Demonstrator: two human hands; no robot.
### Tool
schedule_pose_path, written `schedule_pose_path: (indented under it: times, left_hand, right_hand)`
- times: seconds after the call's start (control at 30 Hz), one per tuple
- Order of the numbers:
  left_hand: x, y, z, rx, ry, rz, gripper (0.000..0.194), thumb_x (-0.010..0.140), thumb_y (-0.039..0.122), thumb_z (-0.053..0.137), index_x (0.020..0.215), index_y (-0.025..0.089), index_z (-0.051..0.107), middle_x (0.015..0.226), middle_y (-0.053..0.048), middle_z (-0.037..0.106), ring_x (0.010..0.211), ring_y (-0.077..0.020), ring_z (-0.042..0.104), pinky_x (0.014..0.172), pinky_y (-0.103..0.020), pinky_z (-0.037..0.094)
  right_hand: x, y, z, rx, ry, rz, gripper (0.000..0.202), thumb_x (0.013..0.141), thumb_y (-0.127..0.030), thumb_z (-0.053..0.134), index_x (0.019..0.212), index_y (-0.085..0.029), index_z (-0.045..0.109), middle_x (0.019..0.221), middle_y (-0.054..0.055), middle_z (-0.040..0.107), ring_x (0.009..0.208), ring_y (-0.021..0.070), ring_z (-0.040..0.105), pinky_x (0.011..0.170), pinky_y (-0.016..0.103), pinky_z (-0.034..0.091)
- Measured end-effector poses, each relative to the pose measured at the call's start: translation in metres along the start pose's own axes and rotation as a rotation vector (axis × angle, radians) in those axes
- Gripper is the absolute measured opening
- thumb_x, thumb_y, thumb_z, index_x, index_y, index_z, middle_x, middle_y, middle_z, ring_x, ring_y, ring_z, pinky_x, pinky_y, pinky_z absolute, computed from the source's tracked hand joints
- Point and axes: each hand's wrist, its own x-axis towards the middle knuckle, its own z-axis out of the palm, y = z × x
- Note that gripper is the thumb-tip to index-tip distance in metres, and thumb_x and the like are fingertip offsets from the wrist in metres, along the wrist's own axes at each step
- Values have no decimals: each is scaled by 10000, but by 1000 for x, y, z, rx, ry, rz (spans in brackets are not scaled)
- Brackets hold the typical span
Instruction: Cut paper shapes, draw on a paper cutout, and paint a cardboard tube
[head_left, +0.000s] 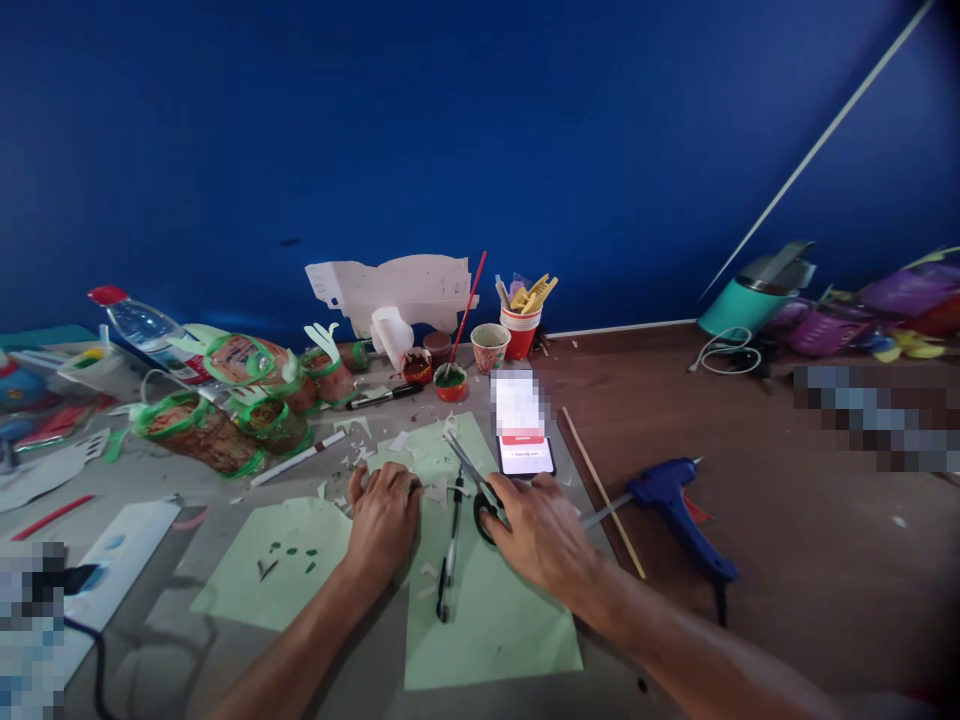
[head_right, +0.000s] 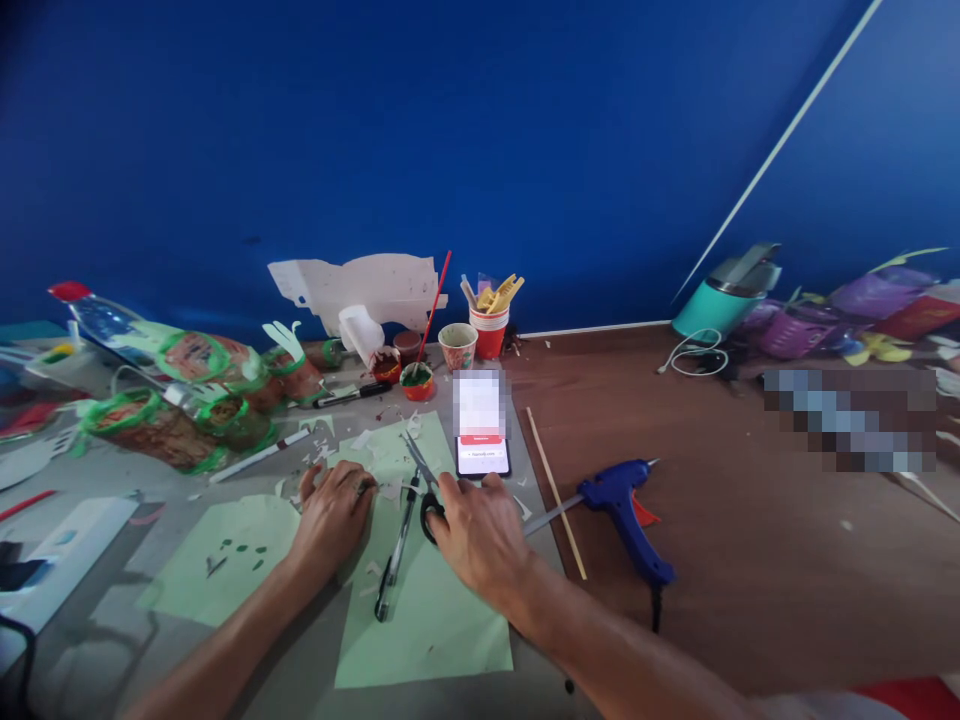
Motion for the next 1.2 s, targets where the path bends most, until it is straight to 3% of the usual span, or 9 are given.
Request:
schedule_pose_path:
  times: [0.1,0.3,0.37,0.53,0.7,1.0,1.2]
  left_hand:
    - [0,-1,0,-25,73,-10,185,854,170,416,825,217,593,892,-79,659,889,-266,606,1002,-472,219]
    - [0,-1,-2,-113,185,6,177,851,185,429,969,217,558,831,-44,691,801,-237,644,1016,-461,206]
    - [-1,0,-5,-111,160,10,216,854,175,418,1012,220,559,871,-44,699,834,-228,646,1020,-453,206]
    - [-2,2,-9,-30,21,34,280,867,131,375,912,233,632,879,-32,698,896,-213,638,1003,-438,227]
    - [-1,2,-8,13,28,28,261,898,186,392,918,217,651,892,-45,707,889,-222,644,993,-441,251]
    - [-1,0,-7,25,11,22,280,858,115,385,967,209,625,914,-54,691,912,-232,630,993,-479,235]
    - [-1,-3,-7,22,27,33,287,824,87,385,906,213,629,949,-52,678,910,-220,620,1009,-482,230]
  right_hand:
    - [0,0,1,29,27,33,273,831,-295,597,1078,-181,582,904,83,719,825,250,661,757,323,426]
    - [0,0,1,31,-2,74,226,839,-307,591,1021,-173,607,920,91,706,828,252,652,737,321,442]
    - [1,0,1,14,-4,69,229,846,-314,582,1021,-170,615,917,92,700,840,250,648,770,333,440]
    - [1,2,-1,-51,-15,75,208,867,-345,548,854,-172,662,945,92,632,794,220,628,750,324,437]
    - [0,5,0,-68,1,42,159,847,-213,561,990,-196,629,987,87,570,780,208,593,708,319,418]
    - [4,12,10,-48,-75,-132,224,799,-62,516,930,-182,650,916,71,605,735,191,575,702,329,391]
    - [2,9,12,83,65,-206,316,852,-101,497,1124,-209,616,953,73,579,837,202,556,752,336,395]
